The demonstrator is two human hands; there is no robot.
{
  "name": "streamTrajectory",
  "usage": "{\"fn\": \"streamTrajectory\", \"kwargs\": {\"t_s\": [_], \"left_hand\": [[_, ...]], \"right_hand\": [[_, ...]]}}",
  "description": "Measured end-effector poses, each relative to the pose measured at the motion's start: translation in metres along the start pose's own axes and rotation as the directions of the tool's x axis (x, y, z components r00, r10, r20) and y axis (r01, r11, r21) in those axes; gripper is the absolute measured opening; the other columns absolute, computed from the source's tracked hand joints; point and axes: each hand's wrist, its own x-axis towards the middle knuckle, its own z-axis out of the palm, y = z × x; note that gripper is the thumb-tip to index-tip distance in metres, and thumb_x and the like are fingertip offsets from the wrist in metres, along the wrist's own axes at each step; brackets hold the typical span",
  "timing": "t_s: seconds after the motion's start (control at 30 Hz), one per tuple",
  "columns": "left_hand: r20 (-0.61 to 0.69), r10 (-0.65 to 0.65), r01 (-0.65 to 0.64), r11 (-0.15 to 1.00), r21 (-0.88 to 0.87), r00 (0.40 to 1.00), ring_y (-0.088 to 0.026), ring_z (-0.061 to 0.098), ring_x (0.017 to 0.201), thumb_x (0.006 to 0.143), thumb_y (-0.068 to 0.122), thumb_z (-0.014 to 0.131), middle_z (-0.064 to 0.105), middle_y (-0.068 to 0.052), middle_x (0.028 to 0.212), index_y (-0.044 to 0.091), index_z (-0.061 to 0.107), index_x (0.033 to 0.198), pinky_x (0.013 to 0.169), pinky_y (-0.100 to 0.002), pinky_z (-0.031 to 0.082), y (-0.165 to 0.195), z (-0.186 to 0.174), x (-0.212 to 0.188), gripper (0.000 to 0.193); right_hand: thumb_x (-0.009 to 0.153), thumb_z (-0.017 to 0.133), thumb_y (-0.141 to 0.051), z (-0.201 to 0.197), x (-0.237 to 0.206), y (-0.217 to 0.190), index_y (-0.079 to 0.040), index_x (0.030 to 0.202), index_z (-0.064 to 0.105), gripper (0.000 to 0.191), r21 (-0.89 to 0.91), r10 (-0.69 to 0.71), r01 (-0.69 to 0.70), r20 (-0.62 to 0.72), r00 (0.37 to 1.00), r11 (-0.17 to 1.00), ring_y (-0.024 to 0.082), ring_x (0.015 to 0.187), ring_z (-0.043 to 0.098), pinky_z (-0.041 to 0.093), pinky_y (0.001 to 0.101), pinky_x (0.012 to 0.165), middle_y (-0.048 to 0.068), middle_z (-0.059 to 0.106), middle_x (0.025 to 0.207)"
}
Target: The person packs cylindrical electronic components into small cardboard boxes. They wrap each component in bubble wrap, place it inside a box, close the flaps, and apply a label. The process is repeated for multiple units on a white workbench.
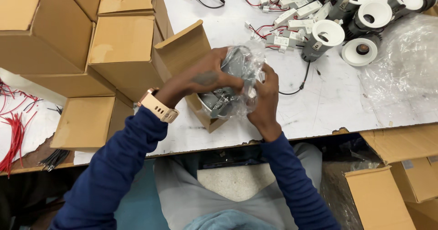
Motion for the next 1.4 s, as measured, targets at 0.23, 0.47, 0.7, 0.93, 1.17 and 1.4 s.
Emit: {"fn": "streamTrajectory", "kwargs": {"t_s": [0.23, 0.47, 0.7, 0.93, 1.17, 1.4], "left_hand": [[0.009, -0.282, 0.276, 0.944, 0.18, 0.959, -0.017, 0.072, 0.074, 0.068, 0.031, 0.08, 0.079, -0.006, 0.086, 0.002, 0.069, 0.102, 0.067, -0.031, 0.057, -0.001, -0.017, -0.006, 0.046], [-0.026, -0.269, 0.246, 0.832, 0.497, 0.963, -0.025, 0.068, 0.089, 0.074, 0.052, 0.083, 0.071, -0.014, 0.103, -0.002, 0.064, 0.112, 0.077, -0.039, 0.054, -0.016, -0.029, -0.004, 0.068], [-0.003, -0.397, 0.245, 0.559, 0.792, 0.918, -0.036, 0.07, 0.096, 0.07, 0.047, 0.085, 0.071, -0.019, 0.108, 0.004, 0.059, 0.122, 0.083, -0.045, 0.056, -0.059, 0.016, -0.011, 0.072], [-0.071, -0.087, 0.106, 0.521, 0.847, 0.994, -0.038, 0.064, 0.108, 0.073, 0.042, 0.083, 0.062, -0.022, 0.119, -0.002, 0.055, 0.128, 0.083, -0.046, 0.055, -0.08, 0.042, -0.032, 0.076], [-0.229, 0.043, 0.127, 0.726, 0.676, 0.973, -0.046, 0.056, 0.11, 0.074, 0.06, 0.088, 0.058, -0.026, 0.115, -0.007, 0.052, 0.127, 0.085, -0.053, 0.044, -0.057, 0.055, -0.056, 0.093], [-0.123, 0.276, -0.022, 0.468, 0.883, 0.953, -0.036, 0.06, 0.107, 0.081, 0.024, 0.074, 0.061, -0.017, 0.115, 0.003, 0.066, 0.109, 0.089, -0.049, 0.049, -0.053, 0.066, -0.072, 0.037]], "right_hand": [[0.101, 0.061, -0.018, -0.006, -0.005, 0.006, 0.004, 0.125, 0.063, 0.033, 0.368, 0.283, -0.358, 0.244, 0.928, 0.858, 0.029, 0.087, 0.074, 0.056, 0.0353, 0.077, 0.017, 0.073, 0.099], [0.104, 0.059, -0.022, 0.004, -0.002, -0.007, 0.002, 0.106, 0.064, 0.024, 0.182, 0.435, -0.493, 0.281, 0.855, 0.851, 0.022, 0.065, 0.071, 0.053, 0.0342, 0.06, 0.014, 0.069, 0.074], [0.102, 0.063, -0.024, 0.003, -0.018, 0.021, 0.006, 0.135, 0.056, 0.045, 0.333, 0.217, -0.33, 0.334, 0.917, 0.883, 0.034, 0.114, 0.062, 0.049, 0.0402, 0.097, 0.024, 0.063, 0.127], [0.098, 0.068, -0.028, -0.032, -0.035, 0.025, -0.002, 0.139, 0.057, 0.049, 0.129, 0.163, -0.274, 0.546, 0.822, 0.953, 0.034, 0.128, 0.05, 0.042, 0.0428, 0.11, 0.021, 0.058, 0.137], [0.076, 0.085, -0.02, -0.047, -0.037, 0.006, -0.002, 0.131, 0.06, 0.063, -0.246, 0.522, -0.46, 0.408, 0.749, 0.853, 0.036, 0.101, 0.063, 0.055, 0.0465, 0.081, 0.024, 0.06, 0.122], [0.107, 0.07, -0.006, -0.09, 0.016, -0.018, 0.001, 0.133, 0.066, 0.027, 0.623, 0.591, -0.443, -0.039, 0.806, 0.645, 0.015, 0.093, 0.071, 0.063, 0.0282, 0.071, 0.01, 0.072, 0.119]]}}
